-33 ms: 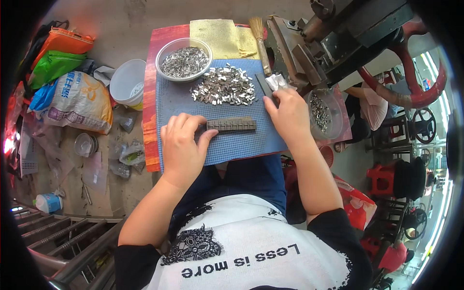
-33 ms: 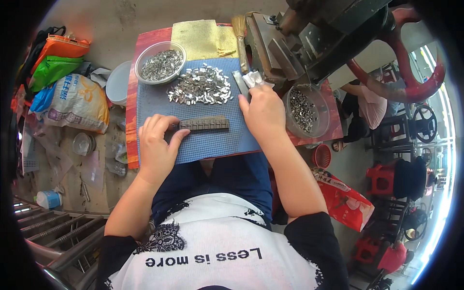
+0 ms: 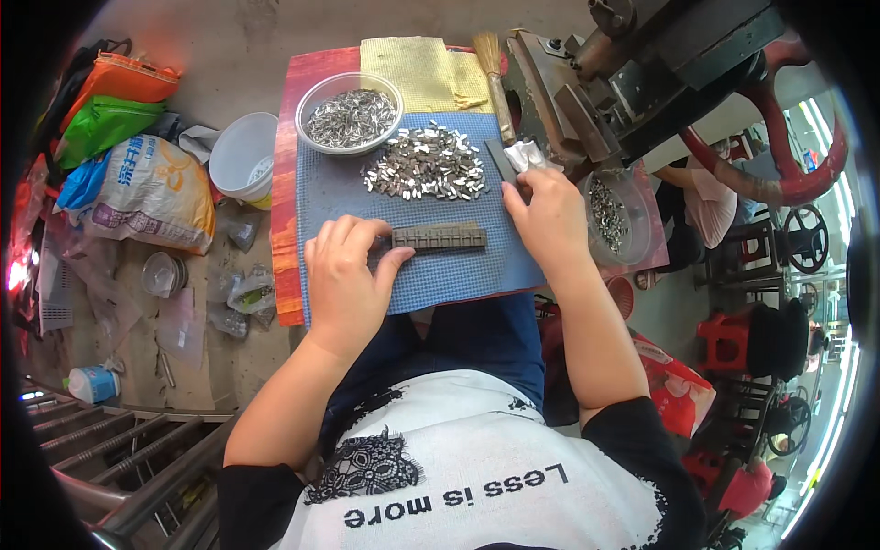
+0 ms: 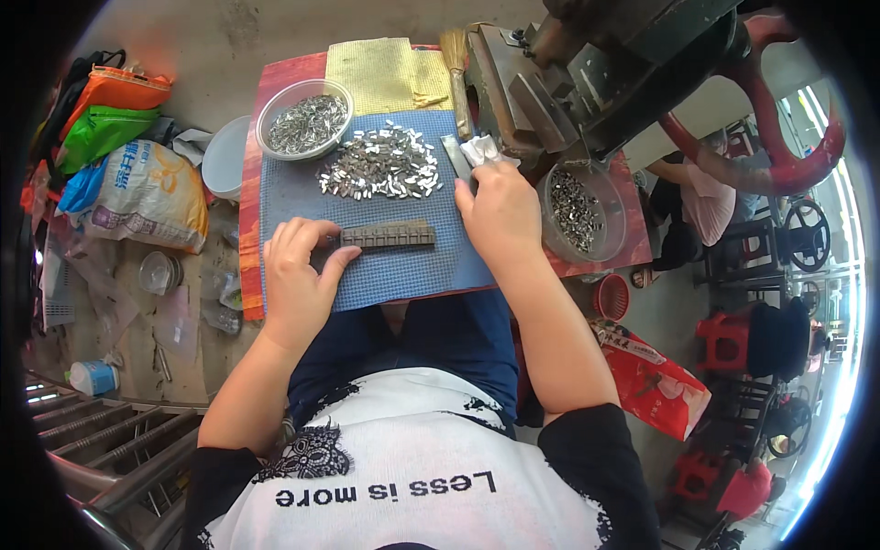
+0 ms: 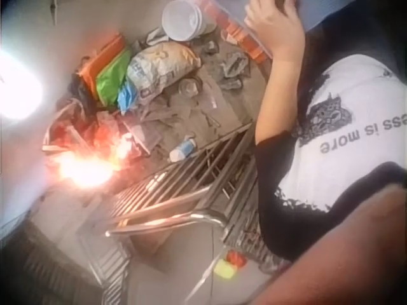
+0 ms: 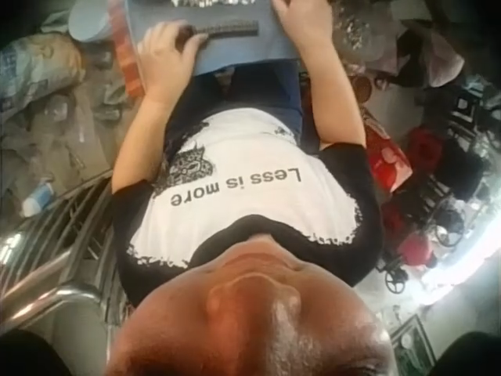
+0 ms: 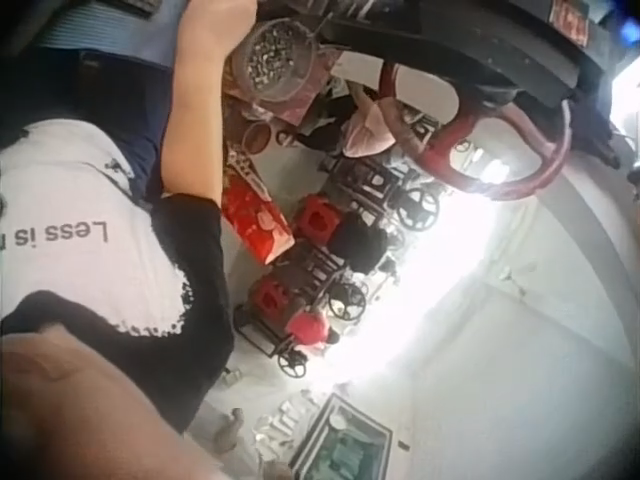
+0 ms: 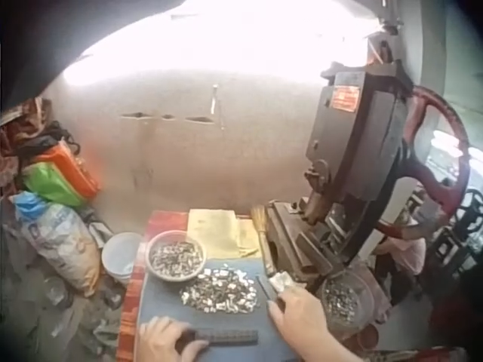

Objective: Assembling small metal components onto a strip and using a manual press machine.

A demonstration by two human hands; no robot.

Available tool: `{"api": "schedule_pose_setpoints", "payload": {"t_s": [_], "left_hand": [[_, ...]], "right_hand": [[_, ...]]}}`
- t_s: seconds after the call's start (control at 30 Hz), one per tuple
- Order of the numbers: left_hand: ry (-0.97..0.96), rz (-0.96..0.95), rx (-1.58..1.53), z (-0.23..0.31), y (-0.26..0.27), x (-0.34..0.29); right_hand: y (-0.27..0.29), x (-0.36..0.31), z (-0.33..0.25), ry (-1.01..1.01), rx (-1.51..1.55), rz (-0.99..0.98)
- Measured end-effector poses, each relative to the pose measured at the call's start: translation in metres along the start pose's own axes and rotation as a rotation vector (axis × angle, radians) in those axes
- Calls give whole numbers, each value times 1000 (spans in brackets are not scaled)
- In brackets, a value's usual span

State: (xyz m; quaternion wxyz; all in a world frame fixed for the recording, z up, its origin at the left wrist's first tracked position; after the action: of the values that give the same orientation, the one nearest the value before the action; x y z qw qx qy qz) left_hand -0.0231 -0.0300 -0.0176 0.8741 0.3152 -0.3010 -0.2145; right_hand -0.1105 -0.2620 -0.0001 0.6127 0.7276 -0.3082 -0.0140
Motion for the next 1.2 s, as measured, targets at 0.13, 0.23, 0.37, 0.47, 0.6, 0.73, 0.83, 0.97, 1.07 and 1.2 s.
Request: {"api": "schedule_pose_setpoints", "payload": {"t_s": [0.13,0.23,0.37,0.47,0.6,0.73,0.83,0.97,1.07,1.2], "left_hand": [[64,43,-127,-4,3,-5],[106,101,-218,-8,1,-7],[26,77,-144,-3,2,-3],[7,53,-84,0,1,-1],[25,37,-79,0,1,-2],[46,27,-83,0,0,-2],[37,27,-70,4,1,0],[96,-18,-108,0,-1,1],[112,-98,-119,0,1,0],[52,-198,-42,5,3,2]], "right_hand": [[12,-3,3,-34,123,-64],[29,-5,-11,153,470,-103],[23,-9,-33,424,519,-264],[20,-9,-41,482,511,-312],[16,-9,-40,491,516,-308],[12,-9,-41,505,516,-339],[9,-11,-44,529,524,-354],[11,-11,-45,533,543,-397],[22,-7,-46,417,574,-464],[6,-11,-42,600,567,-410]]}}
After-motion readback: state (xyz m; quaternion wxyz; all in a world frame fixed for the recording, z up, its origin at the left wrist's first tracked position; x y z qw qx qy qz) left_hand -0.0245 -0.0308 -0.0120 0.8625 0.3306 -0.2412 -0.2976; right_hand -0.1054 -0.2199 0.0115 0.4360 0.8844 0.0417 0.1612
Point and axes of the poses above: each hand's wrist, its own x-axis towards the middle knuckle, its own y-axis out of the back of the hand, z = x × y, the point moved 4 cm from there along x, towards the middle knuckle, and after that the axes turned 1 degree about y, right-handed, at the moved point
